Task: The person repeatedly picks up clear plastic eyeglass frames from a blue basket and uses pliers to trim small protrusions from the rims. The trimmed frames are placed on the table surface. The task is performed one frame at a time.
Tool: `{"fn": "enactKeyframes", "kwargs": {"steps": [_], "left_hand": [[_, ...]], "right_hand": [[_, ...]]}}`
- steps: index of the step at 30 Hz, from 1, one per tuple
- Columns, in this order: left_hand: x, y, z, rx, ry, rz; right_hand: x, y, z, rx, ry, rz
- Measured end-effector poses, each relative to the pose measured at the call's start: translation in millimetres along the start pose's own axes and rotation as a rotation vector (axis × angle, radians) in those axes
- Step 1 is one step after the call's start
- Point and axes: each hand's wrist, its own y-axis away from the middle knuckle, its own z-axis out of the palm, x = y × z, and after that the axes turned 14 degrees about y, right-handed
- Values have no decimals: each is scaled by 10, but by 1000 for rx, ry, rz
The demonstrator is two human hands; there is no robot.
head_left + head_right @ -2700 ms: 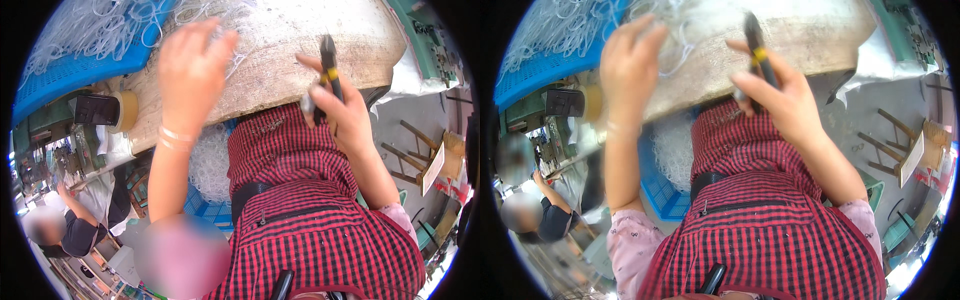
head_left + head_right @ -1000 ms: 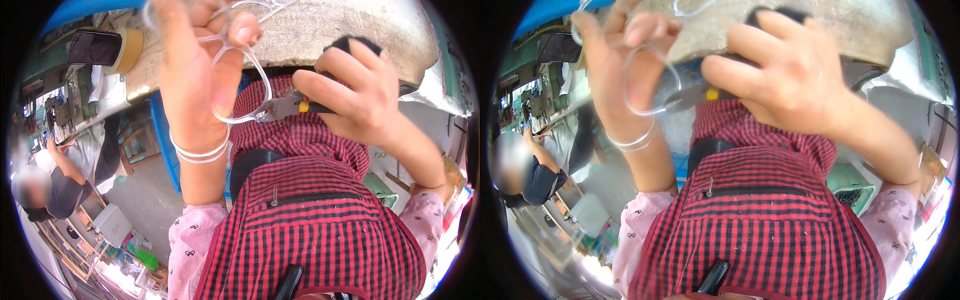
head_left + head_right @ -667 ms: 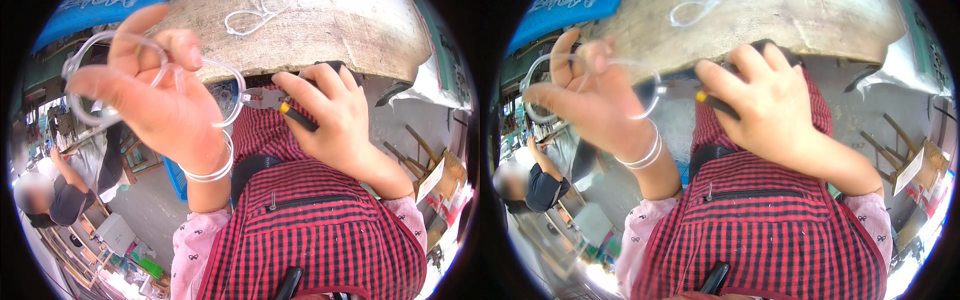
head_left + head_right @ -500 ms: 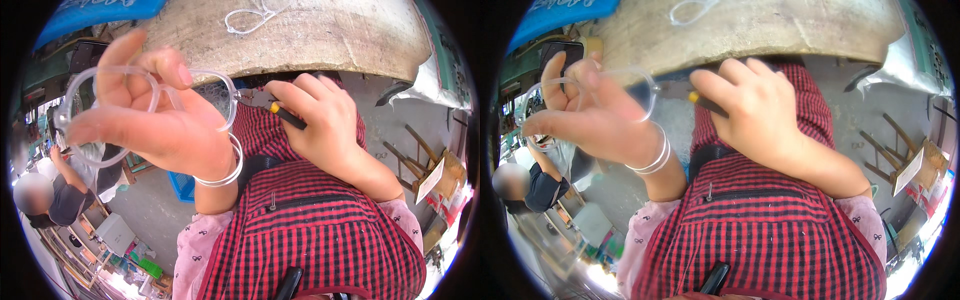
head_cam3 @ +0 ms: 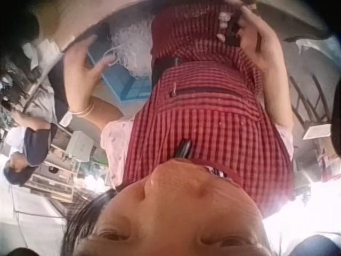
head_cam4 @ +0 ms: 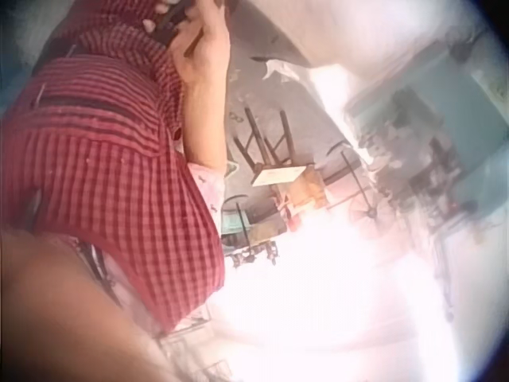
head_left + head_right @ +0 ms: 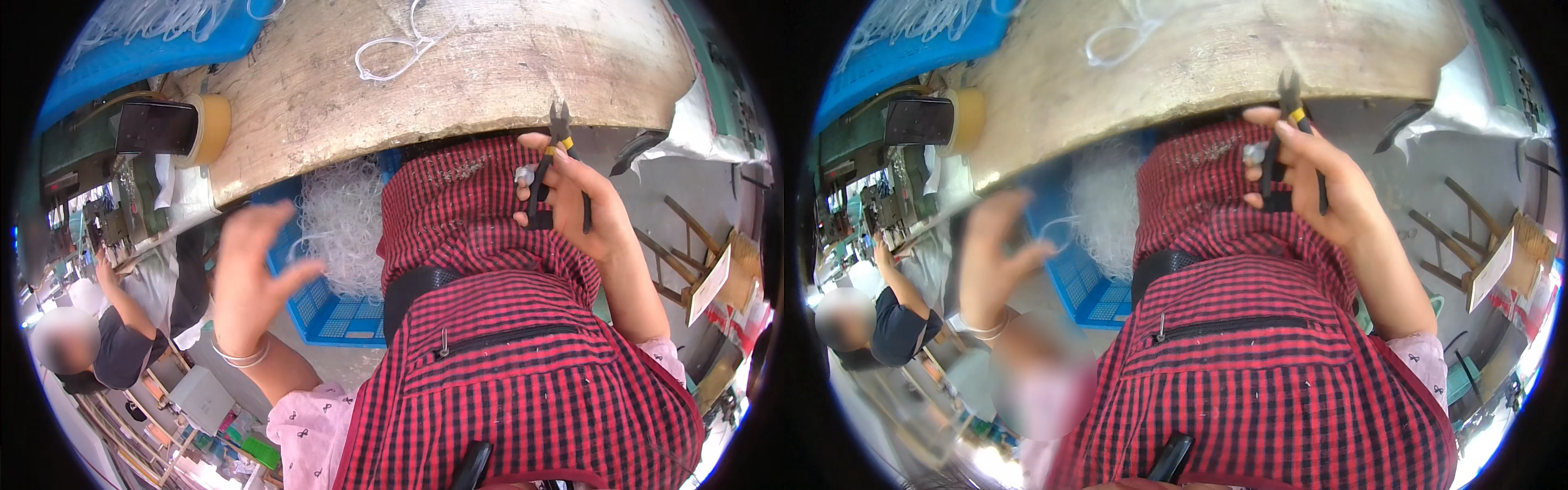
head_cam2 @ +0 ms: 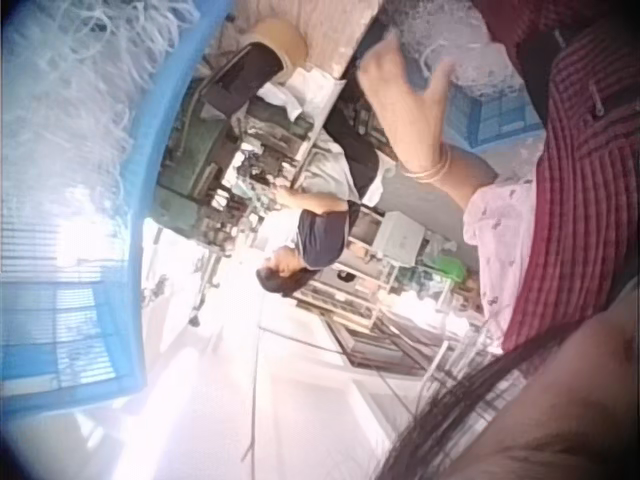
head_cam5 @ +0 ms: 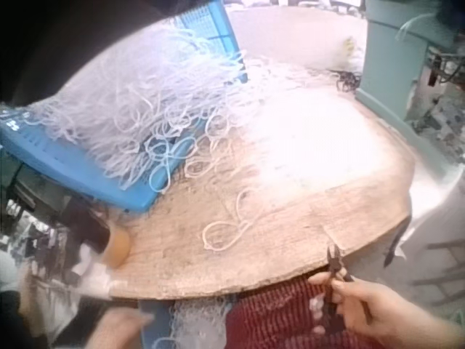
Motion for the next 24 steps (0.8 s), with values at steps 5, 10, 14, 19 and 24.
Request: {"fn": "enactKeyframes", "kwargs": {"steps": [5,10,14,19,24], "left_hand": [[386,-1191,433,618,200,240],[331,-2240,1152,604,61,200],[426,-1832,872,626,495,115],[395,-1365,615,207,1866,0],[572,-1054,585,99,2075,15]], "right_hand": [[160,-85,196,-108,560,-74],[167,5,306,-122,684,-155],[257,152,58,114,859,-175],[104,-48,224,201,1049,-630],[-347,-65,475,189,1646,-1123]]}}
